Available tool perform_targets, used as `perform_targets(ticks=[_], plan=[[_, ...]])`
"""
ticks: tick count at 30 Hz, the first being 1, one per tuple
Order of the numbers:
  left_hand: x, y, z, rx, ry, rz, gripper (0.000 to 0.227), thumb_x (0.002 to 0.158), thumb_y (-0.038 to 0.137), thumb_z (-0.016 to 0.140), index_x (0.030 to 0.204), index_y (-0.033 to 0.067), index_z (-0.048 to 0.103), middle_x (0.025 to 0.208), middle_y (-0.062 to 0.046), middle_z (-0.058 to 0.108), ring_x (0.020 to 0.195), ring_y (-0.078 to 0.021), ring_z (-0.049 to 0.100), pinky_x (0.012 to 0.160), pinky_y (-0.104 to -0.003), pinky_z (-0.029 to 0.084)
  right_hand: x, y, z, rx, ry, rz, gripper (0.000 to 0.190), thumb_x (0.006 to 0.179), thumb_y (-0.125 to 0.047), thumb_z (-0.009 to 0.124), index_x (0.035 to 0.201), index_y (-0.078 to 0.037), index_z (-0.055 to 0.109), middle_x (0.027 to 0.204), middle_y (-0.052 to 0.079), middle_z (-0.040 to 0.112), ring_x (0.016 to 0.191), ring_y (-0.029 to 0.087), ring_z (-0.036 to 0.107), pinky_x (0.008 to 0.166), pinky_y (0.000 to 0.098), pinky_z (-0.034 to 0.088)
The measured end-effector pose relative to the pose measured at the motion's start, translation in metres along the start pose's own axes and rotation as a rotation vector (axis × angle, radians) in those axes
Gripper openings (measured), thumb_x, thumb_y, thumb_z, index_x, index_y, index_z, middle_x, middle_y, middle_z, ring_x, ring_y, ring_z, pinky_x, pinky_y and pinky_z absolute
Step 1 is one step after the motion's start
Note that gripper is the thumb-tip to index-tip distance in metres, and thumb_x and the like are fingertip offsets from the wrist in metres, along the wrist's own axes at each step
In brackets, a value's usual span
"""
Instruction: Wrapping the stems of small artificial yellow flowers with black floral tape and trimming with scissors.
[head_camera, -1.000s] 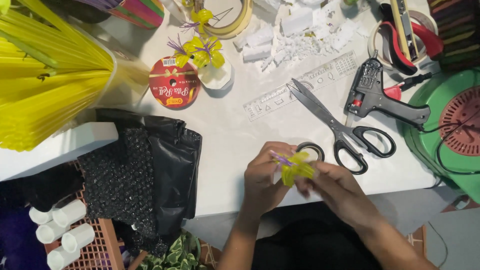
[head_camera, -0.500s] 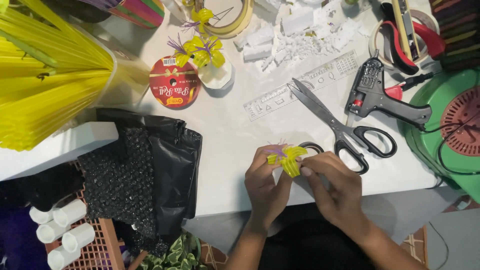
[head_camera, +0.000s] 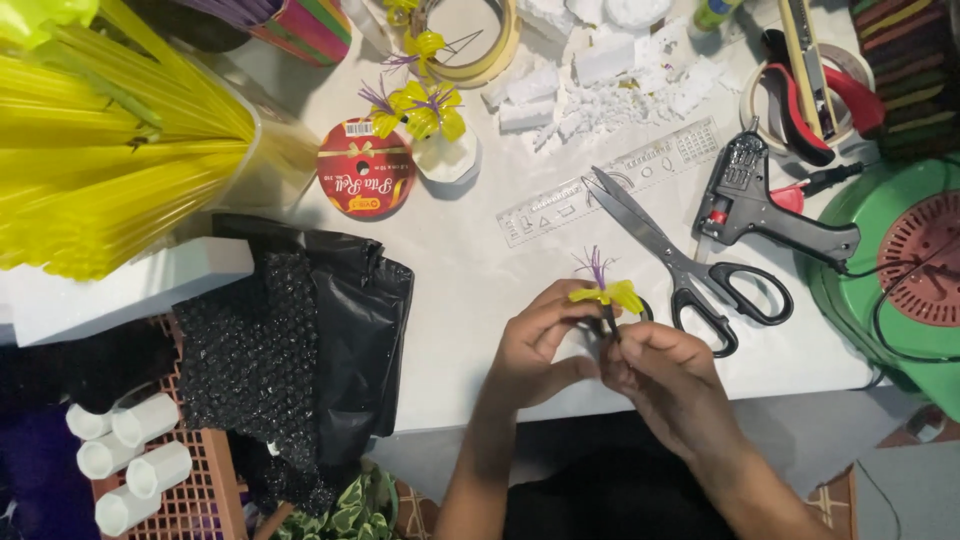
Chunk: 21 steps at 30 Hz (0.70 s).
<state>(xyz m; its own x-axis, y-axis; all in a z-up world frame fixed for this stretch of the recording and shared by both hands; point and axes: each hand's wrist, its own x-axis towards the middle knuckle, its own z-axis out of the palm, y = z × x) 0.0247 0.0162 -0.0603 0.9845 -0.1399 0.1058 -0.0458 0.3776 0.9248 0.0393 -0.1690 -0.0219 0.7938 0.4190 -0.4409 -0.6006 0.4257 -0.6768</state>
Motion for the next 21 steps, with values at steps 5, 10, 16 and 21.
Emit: perform_targets(ticks=[5,10,16,21], plan=[[0.004,0.034,0.028,0.063,0.189,-0.047,0.027,0.099,0.019,0.071,0.120,0.0035,0.065,0.116,-0.010,0.069,0.111,-0.0217,0.067,0.103,-0.032,0.056,-0.004,0.006,-0.001,-0.033,0.041,-0.019,0.019,0.099,-0.008,0.062,0.086,0.006,0.064,0.072,0.012,0.055,0.071,0.021,0.054,0.068,0.0326,0.044],[-0.001,0.048,0.039,0.204,0.374,-0.039,0.039,0.094,0.030,0.073,0.114,-0.0022,0.067,0.110,-0.014,0.070,0.106,-0.0219,0.069,0.094,-0.029,0.057,-0.006,0.003,0.023,-0.129,-0.112,-0.204,0.021,0.103,-0.009,0.057,0.093,0.008,0.064,0.071,0.011,0.053,0.064,0.020,0.049,0.060,0.0312,0.042],[-0.010,0.036,0.047,0.045,0.488,-0.010,0.013,0.093,0.023,0.076,0.087,0.0110,0.075,0.109,-0.010,0.069,0.106,-0.0178,0.066,0.096,-0.027,0.053,-0.010,0.016,0.020,-0.732,0.136,-0.413,0.018,0.102,-0.015,0.060,0.089,-0.004,0.065,0.087,0.005,0.067,0.080,0.012,0.060,0.078,0.0247,0.049],[-0.008,0.035,0.040,0.079,0.455,0.032,0.021,0.096,0.026,0.074,0.091,0.0062,0.073,0.110,-0.011,0.065,0.101,-0.0172,0.065,0.088,-0.025,0.052,0.000,0.005,0.026,-0.856,-0.010,-0.498,0.026,0.109,-0.015,0.045,0.097,-0.002,0.063,0.090,0.006,0.062,0.083,0.017,0.058,0.080,0.0295,0.047]])
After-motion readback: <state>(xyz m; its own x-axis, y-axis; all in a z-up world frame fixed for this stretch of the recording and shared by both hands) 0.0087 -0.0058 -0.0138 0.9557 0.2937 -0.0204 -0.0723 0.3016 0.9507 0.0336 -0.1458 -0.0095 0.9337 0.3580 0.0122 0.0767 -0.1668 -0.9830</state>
